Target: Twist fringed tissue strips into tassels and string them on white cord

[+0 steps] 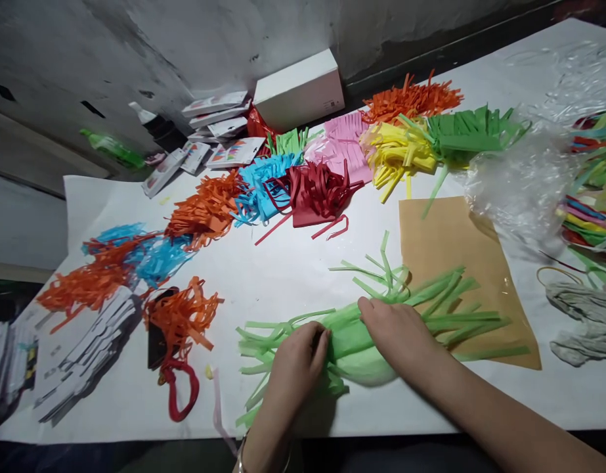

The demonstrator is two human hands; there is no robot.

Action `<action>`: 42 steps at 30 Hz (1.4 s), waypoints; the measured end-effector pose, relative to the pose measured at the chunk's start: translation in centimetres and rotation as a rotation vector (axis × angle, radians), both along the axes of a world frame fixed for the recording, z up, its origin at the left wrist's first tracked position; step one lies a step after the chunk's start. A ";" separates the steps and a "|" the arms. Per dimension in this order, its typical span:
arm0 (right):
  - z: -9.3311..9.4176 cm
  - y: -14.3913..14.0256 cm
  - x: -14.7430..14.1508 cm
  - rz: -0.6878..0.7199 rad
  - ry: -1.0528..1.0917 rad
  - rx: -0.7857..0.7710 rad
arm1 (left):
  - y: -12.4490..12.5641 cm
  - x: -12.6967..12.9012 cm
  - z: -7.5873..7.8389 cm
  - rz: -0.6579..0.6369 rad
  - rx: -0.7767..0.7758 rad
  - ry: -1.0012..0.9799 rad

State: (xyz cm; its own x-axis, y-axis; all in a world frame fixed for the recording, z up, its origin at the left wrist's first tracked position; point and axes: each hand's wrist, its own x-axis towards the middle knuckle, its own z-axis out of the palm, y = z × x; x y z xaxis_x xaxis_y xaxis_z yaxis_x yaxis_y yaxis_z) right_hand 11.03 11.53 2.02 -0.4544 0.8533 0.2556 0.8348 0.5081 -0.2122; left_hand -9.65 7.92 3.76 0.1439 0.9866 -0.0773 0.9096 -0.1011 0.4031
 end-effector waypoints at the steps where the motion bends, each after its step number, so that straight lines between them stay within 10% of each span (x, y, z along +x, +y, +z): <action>1: 0.3 0.1 0.1 -0.010 0.002 0.028 | 0.2 0.0 0.1 0.004 -0.032 0.002; 9: 1.2 -2.4 0.6 0.454 0.107 0.240 | 0.8 0.6 1.4 0.023 -0.240 -0.008; 19: 0.2 -2.5 0.4 0.395 0.131 0.221 | -0.7 -9.4 4.2 0.025 0.130 -0.012; 23: 0.4 -2.8 0.4 0.386 0.187 0.229 | -2.3 -4.3 4.6 -0.215 0.308 0.009; 28: 0.4 -3.0 0.5 0.400 0.210 0.229 | -2.3 1.8 0.6 -0.307 0.393 -0.055; 42: -0.4 -4.0 2.9 0.255 0.237 0.102 | -3.5 0.0 -0.4 -0.231 0.263 -0.102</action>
State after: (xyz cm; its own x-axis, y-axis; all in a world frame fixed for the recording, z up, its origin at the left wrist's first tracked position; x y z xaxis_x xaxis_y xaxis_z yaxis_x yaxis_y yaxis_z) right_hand 13.96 7.57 1.66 -0.5678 0.6847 0.4570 0.6120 0.7224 -0.3219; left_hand -9.60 4.46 3.33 0.3595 0.9112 0.2010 0.8070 -0.4118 0.4233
